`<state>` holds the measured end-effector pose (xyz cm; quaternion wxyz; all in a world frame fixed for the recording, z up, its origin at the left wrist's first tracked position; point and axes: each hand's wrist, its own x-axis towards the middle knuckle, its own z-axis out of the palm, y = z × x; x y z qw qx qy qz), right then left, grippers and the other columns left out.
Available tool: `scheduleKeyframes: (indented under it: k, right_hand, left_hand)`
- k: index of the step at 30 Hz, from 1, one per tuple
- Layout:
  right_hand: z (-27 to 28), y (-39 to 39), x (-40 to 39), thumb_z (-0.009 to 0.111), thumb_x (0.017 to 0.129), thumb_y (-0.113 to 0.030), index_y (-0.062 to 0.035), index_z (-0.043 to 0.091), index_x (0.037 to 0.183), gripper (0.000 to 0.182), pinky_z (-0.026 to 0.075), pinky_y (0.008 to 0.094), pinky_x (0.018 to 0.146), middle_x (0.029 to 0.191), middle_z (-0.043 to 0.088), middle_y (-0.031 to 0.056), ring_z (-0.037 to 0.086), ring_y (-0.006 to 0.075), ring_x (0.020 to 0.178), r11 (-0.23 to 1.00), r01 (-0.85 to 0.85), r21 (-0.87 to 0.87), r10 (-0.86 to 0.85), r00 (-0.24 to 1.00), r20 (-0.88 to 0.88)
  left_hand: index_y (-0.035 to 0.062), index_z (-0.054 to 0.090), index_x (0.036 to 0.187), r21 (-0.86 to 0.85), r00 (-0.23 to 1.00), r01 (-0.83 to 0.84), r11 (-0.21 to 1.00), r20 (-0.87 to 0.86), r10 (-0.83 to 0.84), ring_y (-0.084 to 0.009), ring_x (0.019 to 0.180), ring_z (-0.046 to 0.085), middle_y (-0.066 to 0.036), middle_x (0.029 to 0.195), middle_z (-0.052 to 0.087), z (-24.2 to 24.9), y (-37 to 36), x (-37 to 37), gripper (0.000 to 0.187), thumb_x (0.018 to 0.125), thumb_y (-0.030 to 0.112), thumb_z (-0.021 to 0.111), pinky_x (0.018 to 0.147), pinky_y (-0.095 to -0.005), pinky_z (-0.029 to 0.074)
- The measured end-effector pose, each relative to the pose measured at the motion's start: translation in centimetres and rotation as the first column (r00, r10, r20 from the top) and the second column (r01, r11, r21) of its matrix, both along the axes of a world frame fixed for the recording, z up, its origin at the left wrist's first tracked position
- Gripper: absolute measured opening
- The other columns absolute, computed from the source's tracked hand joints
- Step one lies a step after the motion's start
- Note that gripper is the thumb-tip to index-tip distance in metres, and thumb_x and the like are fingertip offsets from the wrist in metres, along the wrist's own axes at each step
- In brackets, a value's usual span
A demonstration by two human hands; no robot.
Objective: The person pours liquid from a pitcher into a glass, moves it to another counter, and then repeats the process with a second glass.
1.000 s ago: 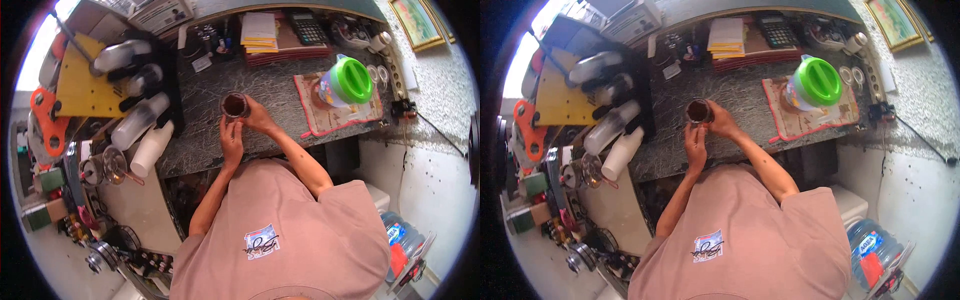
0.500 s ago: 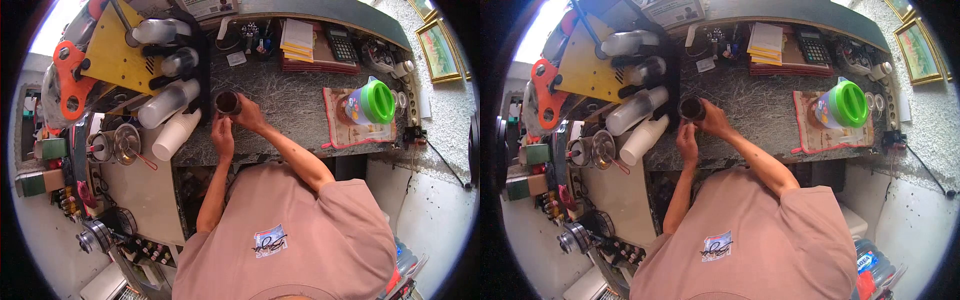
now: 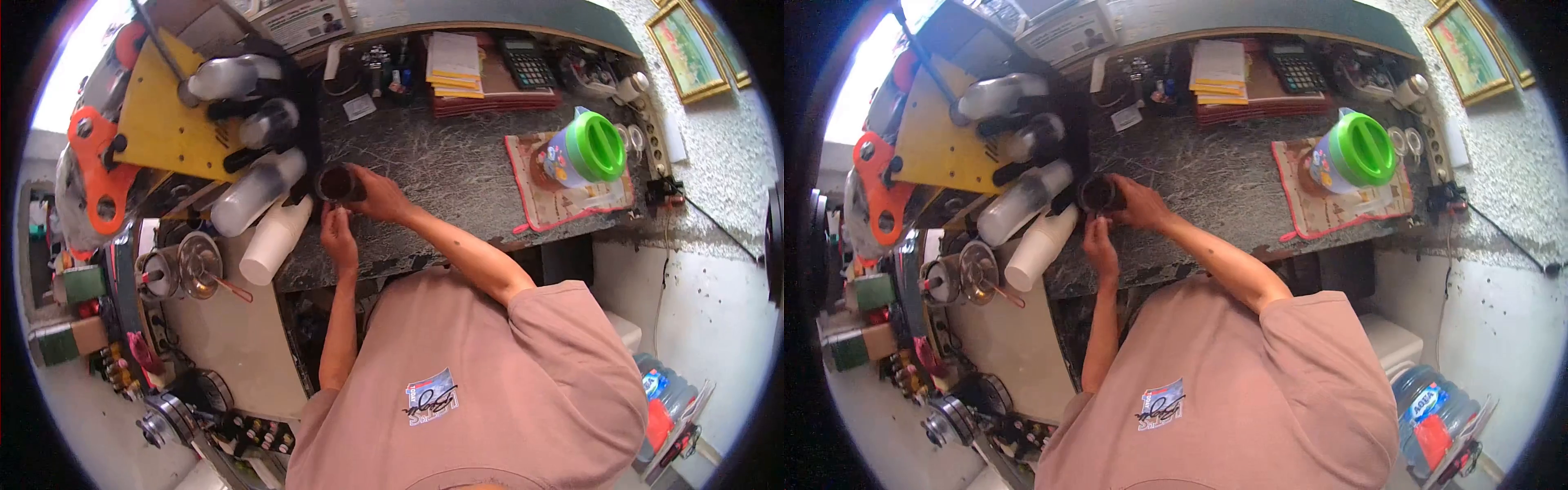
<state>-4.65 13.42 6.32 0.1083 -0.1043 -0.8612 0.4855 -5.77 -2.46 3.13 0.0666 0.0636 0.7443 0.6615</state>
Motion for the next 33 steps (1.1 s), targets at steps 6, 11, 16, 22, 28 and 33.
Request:
scheduleKeyframes:
  k: [6, 11, 16, 22, 28, 33]
  right_hand:
    - [2.3, 5.0, 7.3, 0.077, 0.08, -0.014, -0.0072, 0.056, 0.133, 0.058, 0.057, 0.0382, 0.085, 0.113, 0.069, 0.0172, 0.069, 0.0332, 0.101, 0.999, 0.043, -0.006, -0.044, 0.993, -0.111]
    - [12.7, 13.1, 19.6, 0.072, 0.08, -0.002, -0.0077, 0.071, 0.099, 0.02, 0.055, 0.0327, 0.058, 0.086, 0.074, 0.0096, 0.069, 0.0206, 0.063, 0.737, 0.597, 0.318, -0.354, 0.741, -0.57]
    - [12.6, 29.8, 27.6, 0.071, 0.089, -0.021, -0.0033, 0.07, 0.1, 0.021, 0.053, 0.034, 0.069, 0.088, 0.073, 0.0117, 0.069, 0.0223, 0.076, 0.154, 0.987, 0.042, -0.825, 0.151, -0.544]
    - [6.4, 43.3, 28.6, 0.081, 0.074, -0.049, -0.0068, 0.055, 0.131, 0.076, 0.051, 0.0462, 0.091, 0.116, 0.065, 0.0226, 0.062, 0.0367, 0.113, 0.168, 0.779, 0.604, -0.908, 0.361, -0.213]
    - [5.4, 44.7, 25.9, 0.082, 0.071, -0.053, -0.0071, 0.047, 0.14, 0.09, 0.05, 0.0466, 0.096, 0.125, 0.06, 0.0236, 0.059, 0.0397, 0.118, 0.213, 0.701, 0.681, -0.958, 0.285, 0.006]
    - [5.3, 44.7, 27.4, 0.085, 0.067, -0.046, -0.003, 0.057, 0.13, 0.081, 0.051, 0.0466, 0.092, 0.116, 0.064, 0.0238, 0.061, 0.0388, 0.112, 0.228, 0.713, 0.663, -0.906, 0.405, -0.125]
  left_hand:
    - [0.0012, 0.047, 0.133, 0.12, 0.976, -0.153, 0.981, 0.172, 0.131, -0.027, 0.127, 0.051, -0.016, 0.143, 0.049, 0.7, 0.7, 2.6, 0.042, 0.105, 0.032, 0.047, 0.109, -0.0425, 0.038]
    - [0.0039, 0.049, 0.13, 0.094, 0.968, -0.15, 0.984, 0.215, 0.127, -0.0266, 0.116, 0.06, -0.013, 0.132, 0.056, 0.1, -0.2, 5.4, 0.036, 0.106, 0.03, 0.046, 0.098, -0.0424, 0.048]
    - [0.0035, 0.061, 0.107, 0.052, 0.929, 0.088, 0.995, 0.356, -0.101, -0.0167, 0.084, 0.068, -0.006, 0.096, 0.067, -1.6, 0.6, 7.0, 0.022, 0.104, 0.023, 0.051, 0.073, -0.0305, 0.053]
    - [0.0032, 0.063, 0.102, -0.067, 0.894, 0.385, 0.92, 0.276, -0.354, -0.012, 0.081, 0.065, -0.004, 0.093, 0.067, -0.7, 4.9, 8.2, 0.019, 0.102, 0.021, 0.055, 0.07, -0.0273, 0.051]
    - [0.0023, 0.063, 0.101, -0.066, 0.864, 0.485, 0.872, 0.189, -0.467, -0.0111, 0.083, 0.063, -0.002, 0.089, 0.067, 0.5, 8.2, 9.2, 0.019, 0.101, 0.019, 0.056, 0.072, -0.0271, 0.05]
    - [0.0011, 0.064, 0.098, -0.118, 0.86, 0.501, 0.857, 0.176, -0.479, -0.0117, 0.08, 0.063, -0.003, 0.086, 0.068, 0.2, 8.8, 10.3, 0.018, 0.1, 0.018, 0.058, 0.073, -0.0275, 0.049]
